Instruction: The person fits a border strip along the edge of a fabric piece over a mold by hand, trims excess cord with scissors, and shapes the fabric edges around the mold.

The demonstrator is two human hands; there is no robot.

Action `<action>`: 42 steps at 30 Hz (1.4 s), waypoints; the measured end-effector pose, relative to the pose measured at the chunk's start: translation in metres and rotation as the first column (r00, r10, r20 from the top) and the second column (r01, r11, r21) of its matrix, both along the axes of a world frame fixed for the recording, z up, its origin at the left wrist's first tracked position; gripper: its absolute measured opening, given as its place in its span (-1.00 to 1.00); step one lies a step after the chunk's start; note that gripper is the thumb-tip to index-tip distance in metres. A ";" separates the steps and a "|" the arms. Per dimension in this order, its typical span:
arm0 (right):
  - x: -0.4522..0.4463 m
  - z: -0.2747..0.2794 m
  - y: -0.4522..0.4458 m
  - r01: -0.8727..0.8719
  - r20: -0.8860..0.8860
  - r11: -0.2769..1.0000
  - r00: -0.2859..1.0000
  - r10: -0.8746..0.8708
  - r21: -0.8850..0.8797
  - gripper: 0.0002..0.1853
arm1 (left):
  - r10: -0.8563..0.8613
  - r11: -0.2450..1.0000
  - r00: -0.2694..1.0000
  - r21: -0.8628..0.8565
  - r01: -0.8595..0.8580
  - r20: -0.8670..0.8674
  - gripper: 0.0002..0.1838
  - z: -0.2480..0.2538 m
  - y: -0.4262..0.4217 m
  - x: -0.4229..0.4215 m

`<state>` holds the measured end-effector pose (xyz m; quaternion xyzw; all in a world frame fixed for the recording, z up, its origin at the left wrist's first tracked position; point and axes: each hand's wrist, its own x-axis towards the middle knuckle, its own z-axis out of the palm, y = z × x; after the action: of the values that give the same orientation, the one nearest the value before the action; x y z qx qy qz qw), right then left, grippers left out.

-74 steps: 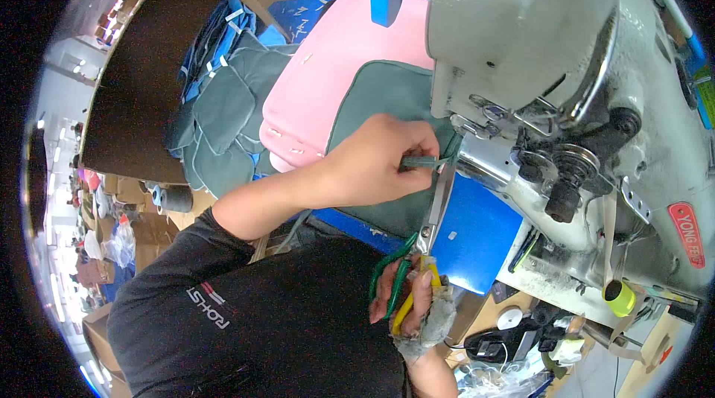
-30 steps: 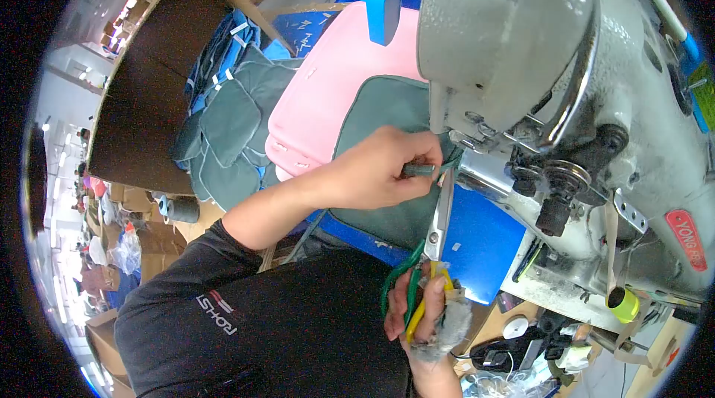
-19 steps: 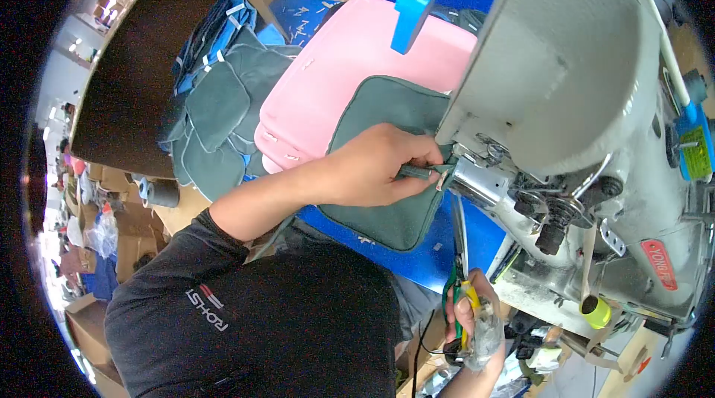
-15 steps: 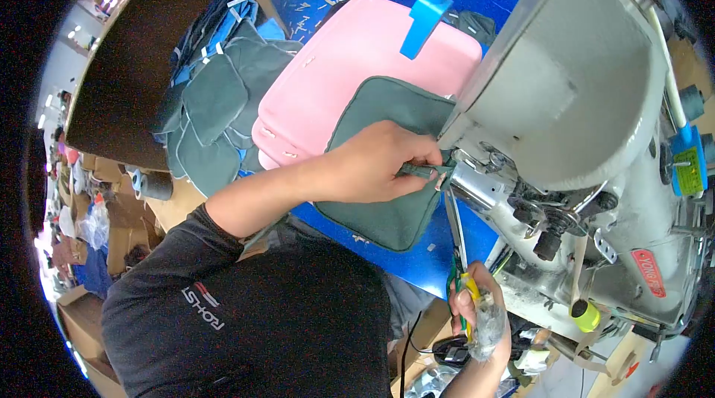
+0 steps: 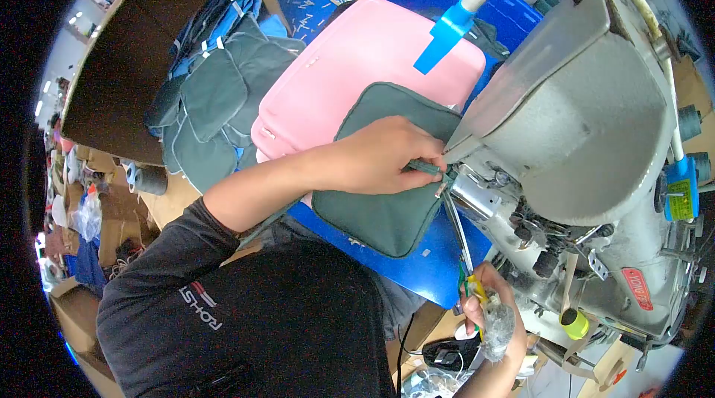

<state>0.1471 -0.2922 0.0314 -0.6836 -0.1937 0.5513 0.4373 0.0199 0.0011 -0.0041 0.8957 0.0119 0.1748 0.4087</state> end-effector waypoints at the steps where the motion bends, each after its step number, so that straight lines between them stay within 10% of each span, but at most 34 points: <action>1: 0.000 0.001 0.001 0.001 -0.004 1.000 1.000 -0.001 0.013 -0.22 | -0.002 1.000 1.000 -0.011 0.002 0.001 -0.86 -0.001 -0.001 0.000; 10: -0.005 0.016 0.014 0.001 0.205 1.000 0.979 0.001 -0.010 -0.30 | 0.076 0.993 0.997 0.095 -0.073 -0.029 -0.78 0.000 0.006 0.003; 13: 0.006 0.008 0.010 -0.051 0.255 0.998 0.966 0.038 0.044 -0.30 | 0.270 0.914 0.962 0.300 -0.273 0.052 -0.69 0.010 -0.030 -0.031; 16: 0.019 0.010 0.011 -0.057 0.246 0.996 0.966 0.073 -0.071 -0.23 | -0.045 0.826 0.985 0.561 -0.058 0.168 -0.56 -0.016 -0.073 -0.065; 19: 0.030 0.010 0.020 -0.117 0.271 0.983 0.951 0.151 -0.139 -0.17 | 0.011 0.598 0.978 0.783 -0.173 0.207 -0.57 -0.032 -0.080 -0.072; 26: 0.034 0.018 0.029 -0.167 0.351 0.978 0.915 0.200 -0.122 -0.21 | -0.036 0.839 0.895 0.500 -0.214 0.445 -0.65 -0.033 -0.062 -0.089; 42: 0.026 0.005 0.042 -0.214 0.442 0.970 0.863 0.244 -0.117 -0.60 | -0.027 0.850 0.907 0.488 -0.201 0.420 -0.67 -0.029 -0.068 -0.089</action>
<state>0.1732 -0.2504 0.0362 -0.7790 -0.3521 0.4306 0.2894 -0.0693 -0.0667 -0.0333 0.9135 -0.0805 0.3748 0.1359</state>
